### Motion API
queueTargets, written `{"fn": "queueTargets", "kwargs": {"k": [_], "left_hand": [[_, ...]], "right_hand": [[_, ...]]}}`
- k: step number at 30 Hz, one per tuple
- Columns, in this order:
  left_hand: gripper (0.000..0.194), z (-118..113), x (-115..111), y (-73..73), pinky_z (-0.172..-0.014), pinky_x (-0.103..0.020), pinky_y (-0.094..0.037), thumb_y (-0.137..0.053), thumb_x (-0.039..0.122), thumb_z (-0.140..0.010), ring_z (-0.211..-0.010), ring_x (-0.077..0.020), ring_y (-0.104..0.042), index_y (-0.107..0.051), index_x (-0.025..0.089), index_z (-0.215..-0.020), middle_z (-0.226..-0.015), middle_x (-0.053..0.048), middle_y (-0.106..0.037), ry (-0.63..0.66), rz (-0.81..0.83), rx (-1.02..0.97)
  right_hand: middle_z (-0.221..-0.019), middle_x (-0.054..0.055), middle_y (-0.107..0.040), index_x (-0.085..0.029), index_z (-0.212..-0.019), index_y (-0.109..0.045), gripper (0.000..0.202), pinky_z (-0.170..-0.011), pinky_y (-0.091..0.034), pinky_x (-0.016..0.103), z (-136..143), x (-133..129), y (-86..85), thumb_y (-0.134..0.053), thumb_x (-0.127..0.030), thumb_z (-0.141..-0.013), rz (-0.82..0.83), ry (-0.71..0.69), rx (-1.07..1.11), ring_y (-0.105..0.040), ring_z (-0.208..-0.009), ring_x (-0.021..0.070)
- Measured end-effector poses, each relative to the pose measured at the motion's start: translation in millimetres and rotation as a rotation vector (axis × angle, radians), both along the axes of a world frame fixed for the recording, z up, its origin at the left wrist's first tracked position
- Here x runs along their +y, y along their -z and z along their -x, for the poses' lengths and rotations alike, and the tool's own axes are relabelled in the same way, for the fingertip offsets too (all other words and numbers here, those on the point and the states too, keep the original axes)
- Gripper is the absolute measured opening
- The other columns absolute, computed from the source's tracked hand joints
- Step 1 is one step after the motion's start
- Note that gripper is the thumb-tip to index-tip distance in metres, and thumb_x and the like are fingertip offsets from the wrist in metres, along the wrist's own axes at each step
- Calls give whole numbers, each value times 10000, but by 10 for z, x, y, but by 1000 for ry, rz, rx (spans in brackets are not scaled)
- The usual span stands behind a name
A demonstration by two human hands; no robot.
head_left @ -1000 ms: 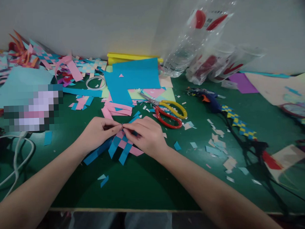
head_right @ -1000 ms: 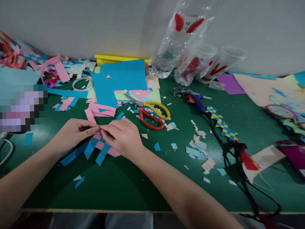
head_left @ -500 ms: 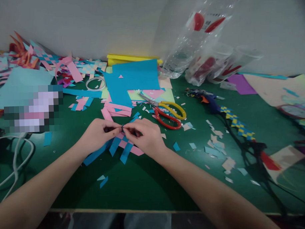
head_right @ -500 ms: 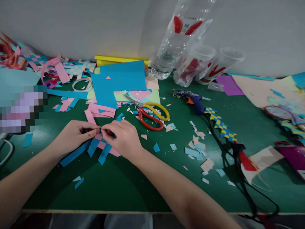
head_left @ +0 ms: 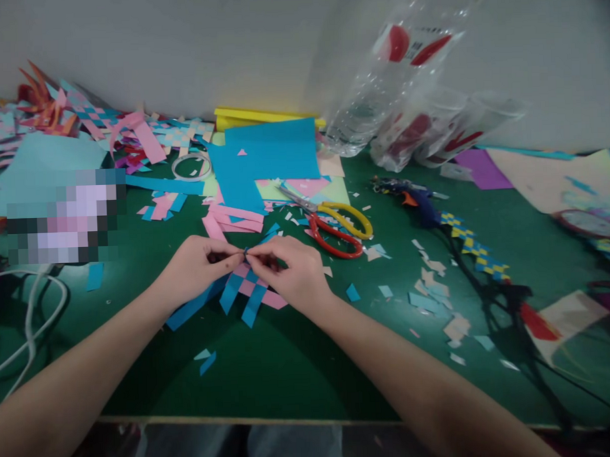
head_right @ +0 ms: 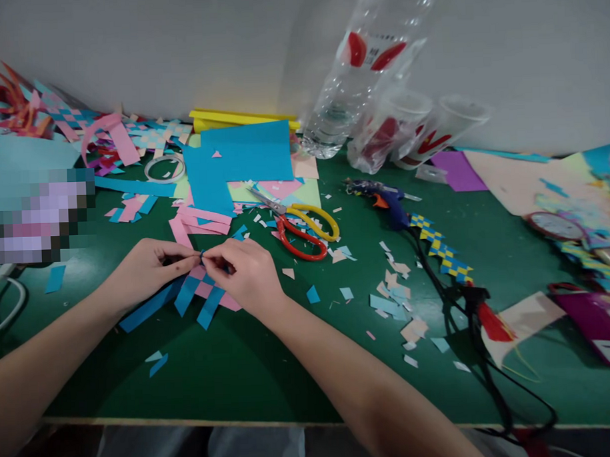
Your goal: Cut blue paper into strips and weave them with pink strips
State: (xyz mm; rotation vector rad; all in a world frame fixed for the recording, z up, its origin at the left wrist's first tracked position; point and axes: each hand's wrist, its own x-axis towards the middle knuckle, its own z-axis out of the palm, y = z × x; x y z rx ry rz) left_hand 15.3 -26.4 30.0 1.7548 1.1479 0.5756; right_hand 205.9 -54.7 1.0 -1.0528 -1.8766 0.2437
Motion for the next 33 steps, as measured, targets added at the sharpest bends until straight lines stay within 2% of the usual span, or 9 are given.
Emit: {"fn": "queueTargets", "kwargs": {"k": [14, 17, 21, 26, 28, 33], "left_hand": [[256, -13, 14, 38, -638, -263, -455, -647, 376, -824, -708, -180, -652, -809, 197, -907, -808, -38, -770, -2, -12, -19], [257, -8, 11, 41, -622, -263, -451, -648, 389, -819, -690, -179, -646, -807, 193, -870, -789, -38, -763, 4, 2, -14], [254, -6, 5, 33, -599, -254, -432, -647, 389, -814, -653, -164, -617, -799, 186, -830, -752, -34, -745, 3, -2, -7], [256, -19, -13, -1, -541, -231, -382, -634, 372, -813, -579, -128, -543, -783, 164, -810, -673, -23, -691, -19, -51, -2], [243, -20, -20, -10, -528, -225, -372, -623, 347, -813, -567, -120, -529, -774, 160, -783, -659, -21, -678, -10, -55, 5], [220, -20, -26, -26, -556, -222, -413, -622, 326, -818, -611, -130, -582, -779, 172, -814, -712, -23, -716, 22, -59, 18]], "right_hand": [[-686, -3, -659, -211, -803, -648, 75, -591, -458, 271, 27, -19, -16, -599, -221, -860, 205, -1, 40, -573, -609, 123], [-684, -7, -655, -212, -803, -636, 68, -607, -462, 279, 28, -23, -21, -592, -209, -855, 198, -4, 30, -572, -619, 126], [-688, 0, -656, -216, -812, -643, 52, -665, -473, 320, 3, -3, -59, -610, -183, -836, 111, 5, -14, -588, -679, 155], [-967, 69, -747, -211, -984, -694, 158, -802, -535, 386, -38, 38, -70, -647, -204, -834, 67, -63, 59, -667, -918, 209], [-959, 60, -766, -217, -959, -714, 144, -813, -545, 386, -39, 37, -55, -654, -194, -831, 95, -80, 76, -690, -897, 199], [-828, 26, -765, -214, -838, -725, 103, -706, -557, 308, -20, 18, -39, -659, -147, -796, 179, -96, 133, -695, -761, 156]]}}
